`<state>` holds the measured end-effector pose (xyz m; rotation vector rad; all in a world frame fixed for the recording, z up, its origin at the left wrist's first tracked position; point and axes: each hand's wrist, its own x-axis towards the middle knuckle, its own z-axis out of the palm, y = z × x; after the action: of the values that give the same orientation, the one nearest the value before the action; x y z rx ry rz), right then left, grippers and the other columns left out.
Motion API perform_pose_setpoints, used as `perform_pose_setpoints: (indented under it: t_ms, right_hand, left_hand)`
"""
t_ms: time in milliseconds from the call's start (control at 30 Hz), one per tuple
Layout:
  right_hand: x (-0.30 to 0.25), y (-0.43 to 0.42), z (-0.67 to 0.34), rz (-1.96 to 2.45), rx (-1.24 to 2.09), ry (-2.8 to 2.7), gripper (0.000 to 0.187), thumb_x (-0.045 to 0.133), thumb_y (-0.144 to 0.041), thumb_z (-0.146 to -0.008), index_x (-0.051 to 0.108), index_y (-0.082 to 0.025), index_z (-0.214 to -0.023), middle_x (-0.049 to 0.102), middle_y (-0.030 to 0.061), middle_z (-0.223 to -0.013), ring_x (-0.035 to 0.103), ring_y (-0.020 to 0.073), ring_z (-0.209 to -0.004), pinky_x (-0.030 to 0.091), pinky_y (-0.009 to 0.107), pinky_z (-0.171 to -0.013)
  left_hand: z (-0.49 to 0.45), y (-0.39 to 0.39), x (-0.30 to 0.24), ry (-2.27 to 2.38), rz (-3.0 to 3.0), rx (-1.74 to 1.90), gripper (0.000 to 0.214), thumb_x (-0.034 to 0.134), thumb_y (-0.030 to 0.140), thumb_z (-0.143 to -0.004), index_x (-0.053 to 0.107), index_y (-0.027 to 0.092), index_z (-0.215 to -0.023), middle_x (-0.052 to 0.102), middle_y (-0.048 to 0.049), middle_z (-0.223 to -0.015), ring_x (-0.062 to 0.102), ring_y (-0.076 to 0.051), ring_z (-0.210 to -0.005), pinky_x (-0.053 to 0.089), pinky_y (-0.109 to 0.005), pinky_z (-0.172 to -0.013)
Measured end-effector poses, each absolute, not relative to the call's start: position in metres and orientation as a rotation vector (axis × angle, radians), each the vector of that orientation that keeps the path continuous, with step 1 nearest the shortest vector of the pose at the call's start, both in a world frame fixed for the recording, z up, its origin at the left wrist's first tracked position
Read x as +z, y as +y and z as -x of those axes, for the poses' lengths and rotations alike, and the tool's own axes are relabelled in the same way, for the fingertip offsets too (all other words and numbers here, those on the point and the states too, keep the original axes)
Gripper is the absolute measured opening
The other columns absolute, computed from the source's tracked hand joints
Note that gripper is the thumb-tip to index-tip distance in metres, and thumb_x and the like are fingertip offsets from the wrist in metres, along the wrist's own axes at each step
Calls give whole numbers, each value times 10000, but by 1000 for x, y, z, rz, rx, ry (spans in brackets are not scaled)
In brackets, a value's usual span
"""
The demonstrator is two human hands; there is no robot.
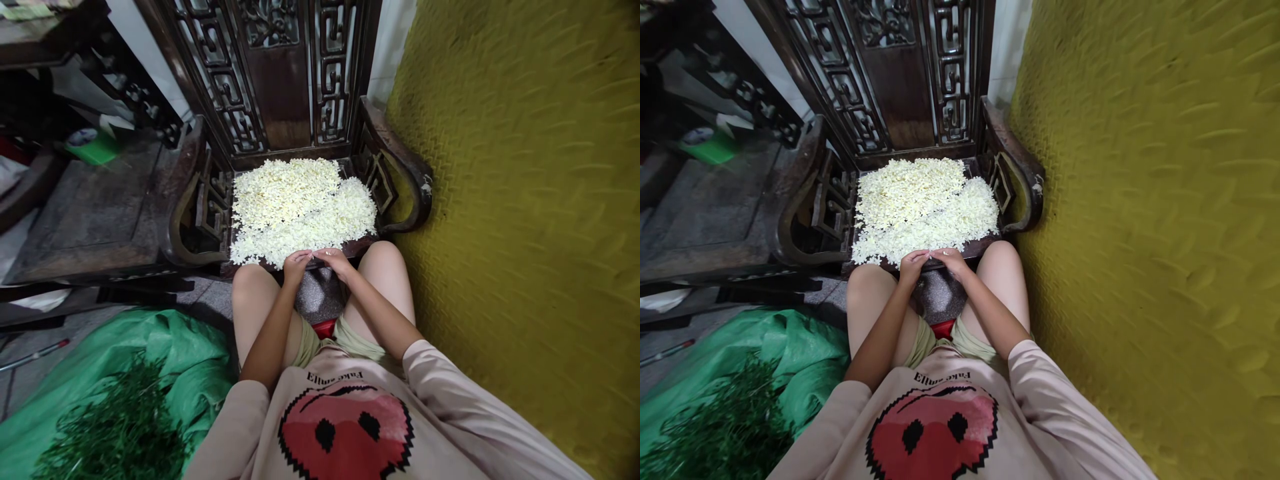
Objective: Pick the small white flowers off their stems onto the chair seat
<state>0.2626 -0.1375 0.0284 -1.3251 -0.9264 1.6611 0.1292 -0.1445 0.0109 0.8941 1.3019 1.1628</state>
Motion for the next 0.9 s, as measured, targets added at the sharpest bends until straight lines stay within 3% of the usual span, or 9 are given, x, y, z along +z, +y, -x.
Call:
perform_pose_setpoints:
  t_ms: [900]
  right_hand:
    - [27,-137,-262,1316,1674,-889,269,701,-347,-538,692,-141,-711,649,22,-649,530,123,-629,378,246,-617]
  left_hand:
    - [-128,-144,11,1278,-866,1165,295,721,322,-554,664,134,-775,680,-63,-777,622,-176,-756,458,-336,-808]
